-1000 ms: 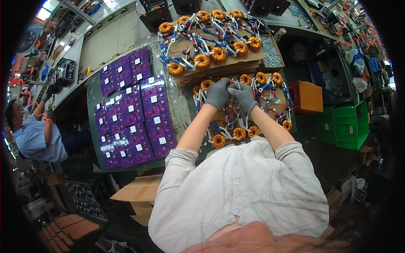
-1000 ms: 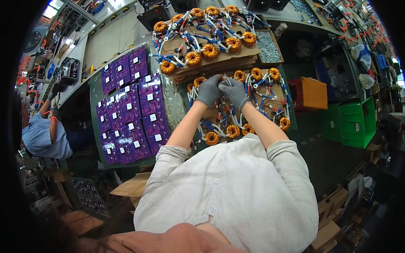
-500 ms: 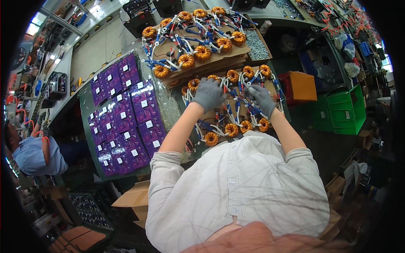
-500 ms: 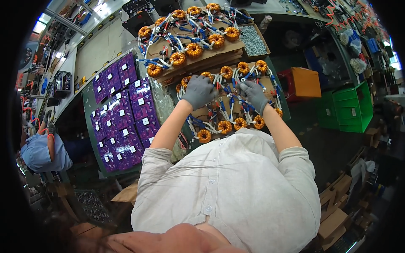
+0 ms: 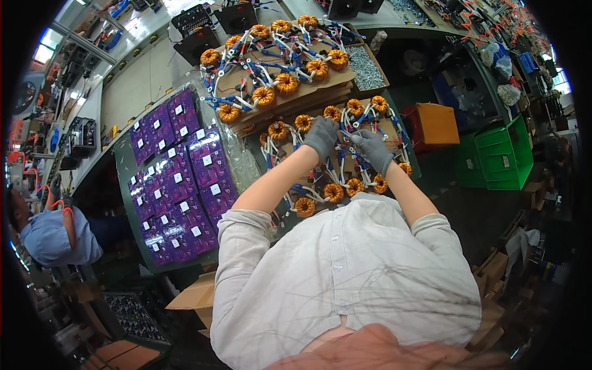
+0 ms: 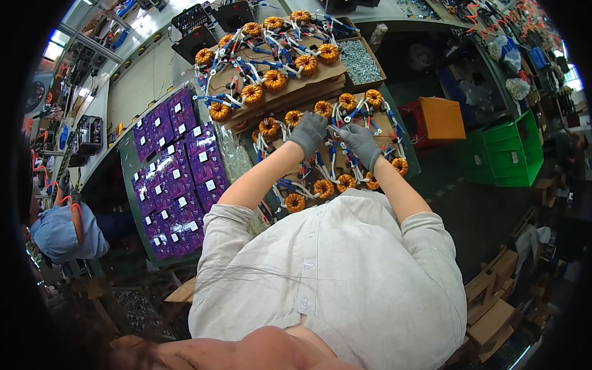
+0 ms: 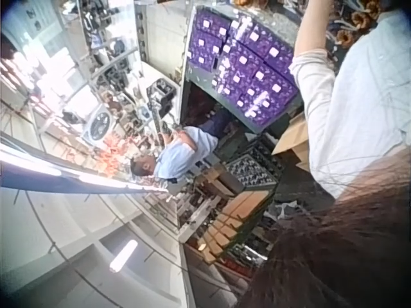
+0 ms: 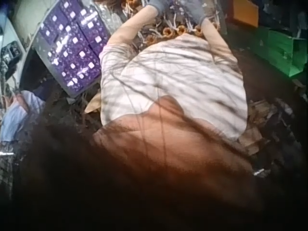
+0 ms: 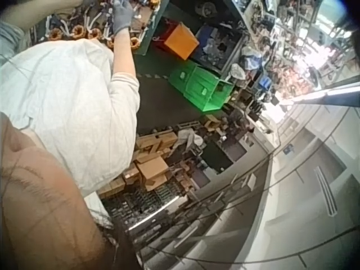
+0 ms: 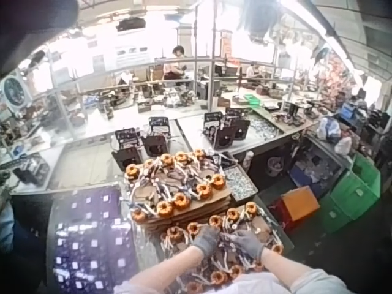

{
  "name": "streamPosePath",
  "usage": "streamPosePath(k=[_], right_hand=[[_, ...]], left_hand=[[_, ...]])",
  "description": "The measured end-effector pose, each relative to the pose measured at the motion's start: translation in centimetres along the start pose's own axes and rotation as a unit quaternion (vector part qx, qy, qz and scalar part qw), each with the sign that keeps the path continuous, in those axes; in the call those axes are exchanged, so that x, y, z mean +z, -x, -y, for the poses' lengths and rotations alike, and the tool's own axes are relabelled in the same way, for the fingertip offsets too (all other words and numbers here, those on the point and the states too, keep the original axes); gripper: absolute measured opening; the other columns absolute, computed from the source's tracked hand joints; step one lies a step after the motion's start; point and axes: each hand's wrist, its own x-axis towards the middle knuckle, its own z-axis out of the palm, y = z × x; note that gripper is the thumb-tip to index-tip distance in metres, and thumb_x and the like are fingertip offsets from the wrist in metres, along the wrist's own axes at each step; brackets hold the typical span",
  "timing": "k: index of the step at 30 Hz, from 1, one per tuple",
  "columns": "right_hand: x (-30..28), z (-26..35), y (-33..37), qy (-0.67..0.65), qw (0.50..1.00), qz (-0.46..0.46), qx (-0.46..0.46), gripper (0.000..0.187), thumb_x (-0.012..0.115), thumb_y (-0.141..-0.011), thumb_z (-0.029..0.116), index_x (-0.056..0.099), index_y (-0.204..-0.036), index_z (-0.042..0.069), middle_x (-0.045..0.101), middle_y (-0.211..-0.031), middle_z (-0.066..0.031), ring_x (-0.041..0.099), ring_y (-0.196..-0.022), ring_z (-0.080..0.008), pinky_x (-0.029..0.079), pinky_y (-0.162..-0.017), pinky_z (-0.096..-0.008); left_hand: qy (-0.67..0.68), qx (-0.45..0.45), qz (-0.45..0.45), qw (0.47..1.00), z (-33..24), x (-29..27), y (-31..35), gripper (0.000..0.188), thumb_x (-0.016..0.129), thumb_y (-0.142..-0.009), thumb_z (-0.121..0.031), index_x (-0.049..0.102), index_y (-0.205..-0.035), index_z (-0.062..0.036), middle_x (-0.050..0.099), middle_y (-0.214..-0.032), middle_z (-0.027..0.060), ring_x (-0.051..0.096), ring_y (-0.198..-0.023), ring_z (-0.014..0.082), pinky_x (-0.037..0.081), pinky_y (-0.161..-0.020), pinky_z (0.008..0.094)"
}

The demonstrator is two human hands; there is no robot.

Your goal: Assembling copper transformer coils onto a wooden board and securing them with wires.

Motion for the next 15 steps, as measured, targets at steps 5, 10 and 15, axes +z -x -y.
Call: streamPosePath(k=[5, 10, 15], right_hand=[[0.3, 0.3, -0.3, -0.084, 0.996, 0.012, 0.003, 0.016, 0.058, -0.088, 0.02, 0.061, -0.09, 0.005, 0.049, -0.066, 0.0049, 0.04, -0.054, -0.0035, 0.033, -0.05, -0.0194], [0.2, 0.6, 0.0, -0.063, 0.998, -0.003, 0.01, 0.014, 0.059, -0.088, 0.02, 0.061, -0.087, 0.006, 0.047, -0.063, 0.0056, 0.039, -0.053, -0.003, 0.031, -0.048, -0.0189], [0.2, 1.5, 0.2, -0.097, 0.995, -0.013, 0.013, 0.014, 0.057, -0.089, 0.021, 0.059, -0.089, 0.007, 0.046, -0.058, 0.0055, 0.035, -0.044, -0.0014, 0.027, -0.04, -0.0166]], left_hand=[[-0.076, -0.032, -0.086, 0.993, -1.0, 4.0, -0.4, 0.018, 0.053, -0.083, -0.016, 0.065, -0.093, -0.0077, 0.054, -0.093, 0.0053, 0.052, -0.091, 0.0221, 0.04, -0.078, 0.0336], [0.108, 0.05, -0.109, 0.987, 1.5, 4.0, -0.6, 0.017, 0.058, -0.078, -0.017, 0.064, -0.091, -0.0078, 0.059, -0.1, 0.0077, 0.056, -0.094, 0.024, 0.045, -0.079, 0.0365], [0.277, 0.013, -0.041, 0.96, 3.3, 1.3, -0.3, 0.027, 0.064, -0.071, -0.022, 0.062, -0.092, -0.0059, 0.061, -0.093, 0.0128, 0.059, -0.089, 0.0298, 0.048, -0.076, 0.039]])
